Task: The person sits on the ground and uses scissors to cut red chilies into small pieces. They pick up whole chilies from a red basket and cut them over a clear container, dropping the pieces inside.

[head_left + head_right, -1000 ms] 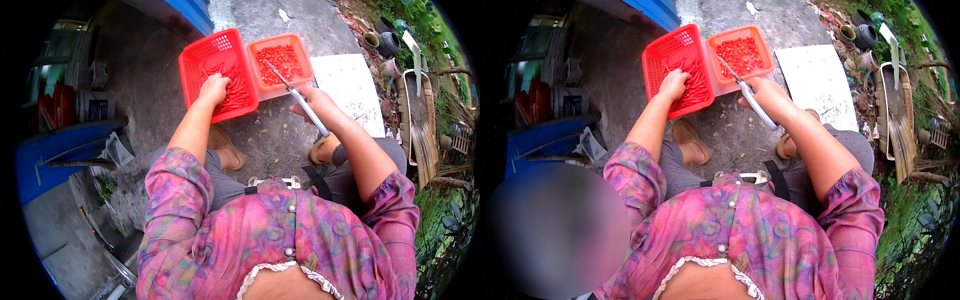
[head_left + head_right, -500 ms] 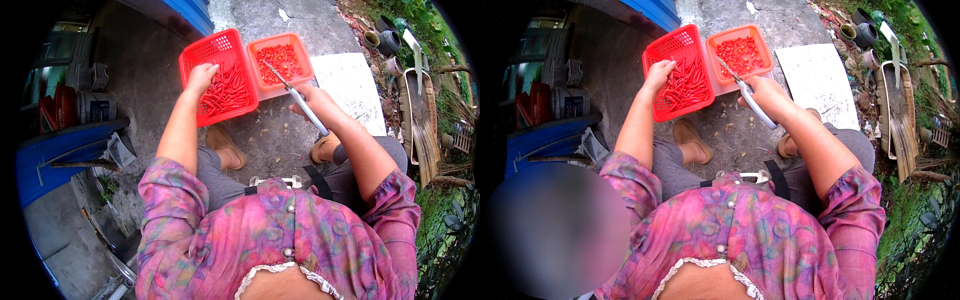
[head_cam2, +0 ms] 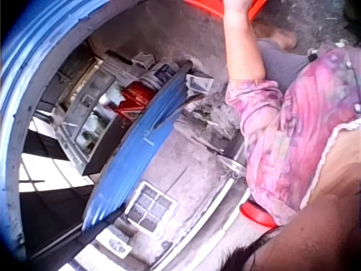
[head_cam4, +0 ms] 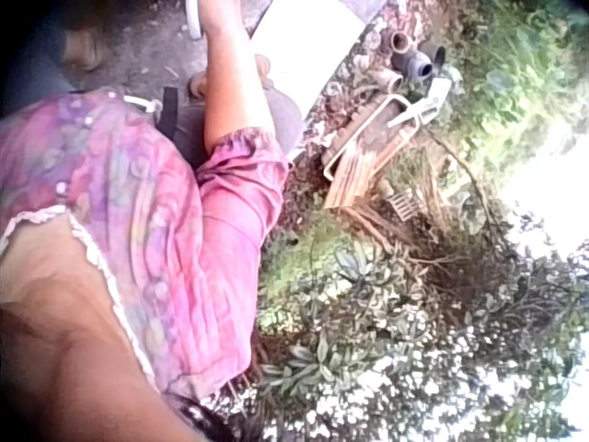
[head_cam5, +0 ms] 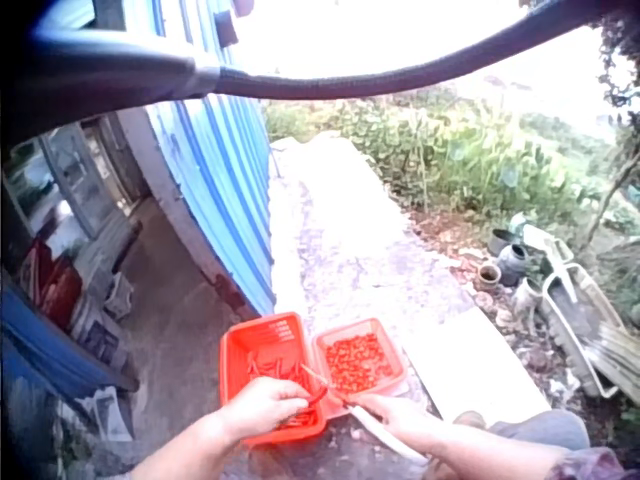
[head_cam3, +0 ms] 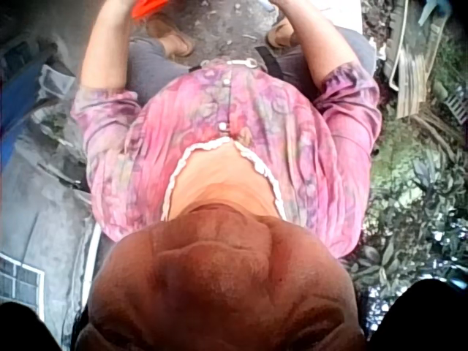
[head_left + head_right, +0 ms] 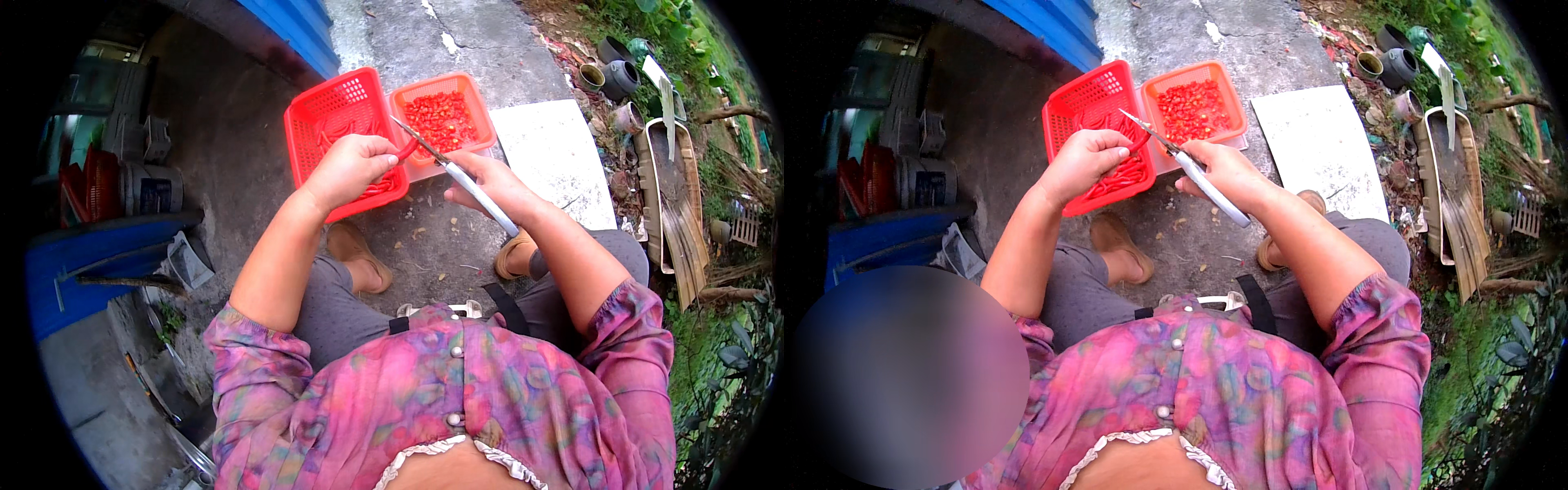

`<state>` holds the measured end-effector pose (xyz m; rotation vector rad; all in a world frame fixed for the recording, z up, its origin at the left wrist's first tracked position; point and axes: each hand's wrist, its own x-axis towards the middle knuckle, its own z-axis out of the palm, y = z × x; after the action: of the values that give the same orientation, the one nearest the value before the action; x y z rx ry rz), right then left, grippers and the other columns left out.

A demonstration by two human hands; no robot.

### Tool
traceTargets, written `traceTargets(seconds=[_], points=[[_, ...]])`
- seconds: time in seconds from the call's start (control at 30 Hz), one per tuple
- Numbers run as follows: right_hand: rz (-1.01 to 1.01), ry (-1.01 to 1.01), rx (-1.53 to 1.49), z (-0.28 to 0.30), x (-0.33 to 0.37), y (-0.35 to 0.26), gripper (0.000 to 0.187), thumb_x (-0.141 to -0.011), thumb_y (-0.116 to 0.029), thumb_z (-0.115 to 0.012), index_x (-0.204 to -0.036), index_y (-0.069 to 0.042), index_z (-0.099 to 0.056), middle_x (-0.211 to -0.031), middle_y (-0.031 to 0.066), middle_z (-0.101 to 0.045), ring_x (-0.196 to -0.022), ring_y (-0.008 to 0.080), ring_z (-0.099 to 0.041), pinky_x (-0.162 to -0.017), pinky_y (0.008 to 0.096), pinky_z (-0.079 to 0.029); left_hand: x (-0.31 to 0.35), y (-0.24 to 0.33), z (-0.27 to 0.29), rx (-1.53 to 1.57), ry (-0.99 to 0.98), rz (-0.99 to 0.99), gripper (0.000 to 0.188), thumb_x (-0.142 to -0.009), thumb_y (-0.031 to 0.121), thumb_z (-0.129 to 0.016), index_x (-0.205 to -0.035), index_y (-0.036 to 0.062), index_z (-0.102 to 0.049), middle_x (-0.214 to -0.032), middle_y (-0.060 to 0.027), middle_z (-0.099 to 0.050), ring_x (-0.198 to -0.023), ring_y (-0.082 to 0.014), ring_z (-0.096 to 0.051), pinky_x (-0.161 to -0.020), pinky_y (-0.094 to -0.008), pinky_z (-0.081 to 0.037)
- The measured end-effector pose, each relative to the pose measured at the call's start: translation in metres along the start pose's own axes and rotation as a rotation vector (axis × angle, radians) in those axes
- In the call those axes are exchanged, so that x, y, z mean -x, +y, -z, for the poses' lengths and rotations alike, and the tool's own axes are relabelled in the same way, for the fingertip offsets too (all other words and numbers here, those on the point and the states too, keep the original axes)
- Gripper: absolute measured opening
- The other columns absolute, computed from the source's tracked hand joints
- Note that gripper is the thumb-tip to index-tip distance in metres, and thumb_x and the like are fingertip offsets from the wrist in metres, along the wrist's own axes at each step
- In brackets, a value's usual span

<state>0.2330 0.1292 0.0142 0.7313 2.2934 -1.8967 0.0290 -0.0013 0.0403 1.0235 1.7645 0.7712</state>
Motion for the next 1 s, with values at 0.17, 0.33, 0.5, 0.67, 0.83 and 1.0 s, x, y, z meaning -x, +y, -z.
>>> traceTargets(seconds=[0.17,0.33,0.5,0.67,0.83,1.0], points=[[-0.045,-0.004,-0.005,0.002,0.002,-0.007,0.045,-0.077,-0.011,-0.068,-0.119,-0.007,-0.053,-0.078,0.0021,-0.057,-0.066,0.0102,-0.053,-0.058,0.0267,-0.044,0.004,0.006,-0.004,-0.214,0.085,-0.109,0.015,-0.086,0.006,-0.056,-0.096,-0.0017,-0.065,-0.072,-0.0005,-0.059,-0.065,-0.0067,-0.052,-0.061,-0.0244,-0.044],[-0.121,0.046,0.180,0.005,0.001,-0.012,0.031,-0.070,-0.012,-0.066,-0.099,-0.002,-0.061,-0.078,0.0127,-0.063,-0.073,0.0191,-0.062,-0.066,0.0323,-0.047,-0.007,-0.014,-0.008,-0.148,0.136,-0.167,0.014,-0.086,0.006,-0.056,-0.094,-0.0017,-0.064,-0.071,0.0004,-0.058,-0.064,-0.0063,-0.051,-0.061,-0.0240,-0.044],[-0.154,0.136,0.106,0.006,-0.001,-0.005,0.028,-0.069,-0.013,-0.064,-0.094,-0.002,-0.059,-0.078,0.0153,-0.063,-0.075,0.0249,-0.063,-0.068,0.0364,-0.047,-0.026,-0.019,-0.009,0.051,0.126,-0.076,0.012,-0.088,0.007,-0.054,-0.092,-0.0005,-0.063,-0.068,0.0052,-0.052,-0.061,-0.0031,-0.046,-0.055,-0.0209,-0.038],[-0.004,0.152,0.127,0.000,-0.007,0.017,0.026,-0.071,-0.015,-0.064,-0.092,-0.003,-0.054,-0.079,0.0147,-0.061,-0.076,0.0270,-0.062,-0.068,0.0380,-0.046,-0.030,-0.021,-0.008,0.053,0.113,-0.105,0.014,-0.088,0.009,-0.055,-0.094,-0.0012,-0.063,-0.070,0.0014,-0.055,-0.064,-0.0055,-0.049,-0.058,-0.0230,-0.039],[-0.011,0.151,0.101,-0.003,-0.006,0.010,0.024,-0.071,-0.015,-0.063,-0.089,-0.003,-0.053,-0.076,0.0145,-0.060,-0.072,0.0266,-0.061,-0.066,0.0380,-0.046,-0.030,-0.025,-0.012,0.018,0.096,-0.236,0.020,-0.086,0.012,-0.057,-0.096,-0.0039,-0.064,-0.079,-0.0100,-0.066,-0.075,-0.0136,-0.061,-0.071,-0.0287,-0.047],[-0.002,0.168,0.017,-0.005,-0.006,0.015,0.033,-0.071,-0.012,-0.064,-0.102,-0.004,-0.057,-0.076,0.0129,-0.060,-0.072,0.0217,-0.061,-0.065,0.0354,-0.046,-0.030,-0.017,-0.012,0.016,0.073,-0.184,0.021,-0.085,0.014,-0.057,-0.093,-0.0043,-0.064,-0.077,-0.0103,-0.065,-0.074,-0.0135,-0.061,-0.070,-0.0293,-0.047]])
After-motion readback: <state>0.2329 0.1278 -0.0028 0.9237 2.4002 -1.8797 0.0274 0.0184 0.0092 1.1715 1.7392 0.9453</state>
